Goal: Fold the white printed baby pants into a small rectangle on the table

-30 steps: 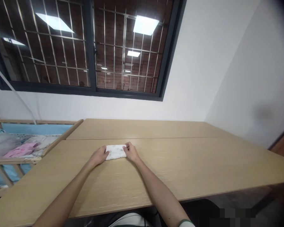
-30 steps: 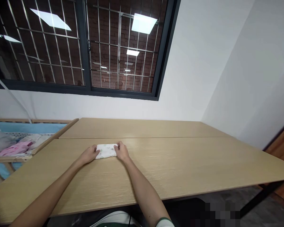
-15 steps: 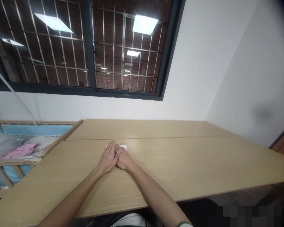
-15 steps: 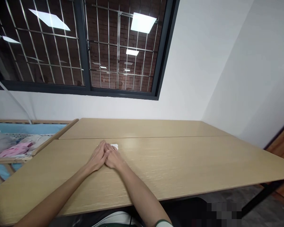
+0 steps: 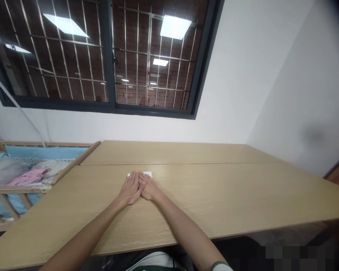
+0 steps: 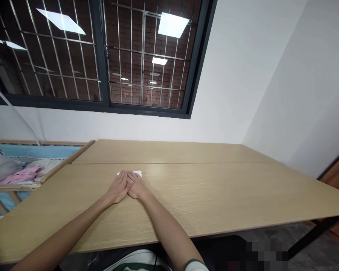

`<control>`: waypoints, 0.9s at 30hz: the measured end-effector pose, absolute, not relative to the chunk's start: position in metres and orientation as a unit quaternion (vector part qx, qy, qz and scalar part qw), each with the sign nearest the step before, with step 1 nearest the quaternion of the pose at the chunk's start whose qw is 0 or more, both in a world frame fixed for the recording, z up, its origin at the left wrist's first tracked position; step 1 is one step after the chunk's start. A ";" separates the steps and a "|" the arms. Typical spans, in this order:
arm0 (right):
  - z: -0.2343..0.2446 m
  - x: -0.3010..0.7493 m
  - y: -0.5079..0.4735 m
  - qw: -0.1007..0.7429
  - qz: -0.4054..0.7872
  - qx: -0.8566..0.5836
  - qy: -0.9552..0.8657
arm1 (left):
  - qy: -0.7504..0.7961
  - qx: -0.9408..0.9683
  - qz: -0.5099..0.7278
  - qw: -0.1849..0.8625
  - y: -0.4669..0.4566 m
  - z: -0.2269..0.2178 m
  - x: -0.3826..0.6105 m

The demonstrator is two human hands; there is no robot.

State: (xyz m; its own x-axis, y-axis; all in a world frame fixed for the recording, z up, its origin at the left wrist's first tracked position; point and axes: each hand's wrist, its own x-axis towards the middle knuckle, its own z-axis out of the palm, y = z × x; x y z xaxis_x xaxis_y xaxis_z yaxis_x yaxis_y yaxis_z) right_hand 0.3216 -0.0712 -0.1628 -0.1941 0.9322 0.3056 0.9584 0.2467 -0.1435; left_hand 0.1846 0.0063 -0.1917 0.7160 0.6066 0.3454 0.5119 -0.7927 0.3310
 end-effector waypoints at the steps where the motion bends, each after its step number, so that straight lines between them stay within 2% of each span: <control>1: -0.162 0.321 -0.072 0.165 -0.039 -0.616 -0.769 | 0.307 0.920 0.223 0.103 0.007 -0.192 0.185; 18: -0.151 0.317 -0.080 0.176 0.018 -0.699 -0.693 | 0.406 0.898 0.158 0.052 -0.003 -0.180 0.182; 27: -0.149 0.322 -0.083 0.189 0.060 -0.717 -0.668 | 0.428 0.888 0.162 0.033 0.004 -0.187 0.179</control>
State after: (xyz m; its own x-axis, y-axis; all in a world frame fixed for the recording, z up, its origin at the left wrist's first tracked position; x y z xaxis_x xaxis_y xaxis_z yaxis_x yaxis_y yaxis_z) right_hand 0.3223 -0.0826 -0.1490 0.0999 0.9808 0.1675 0.9355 -0.0353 -0.3516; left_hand 0.1795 0.0040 -0.1873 0.5804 0.7716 0.2604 0.7504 -0.6310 0.1968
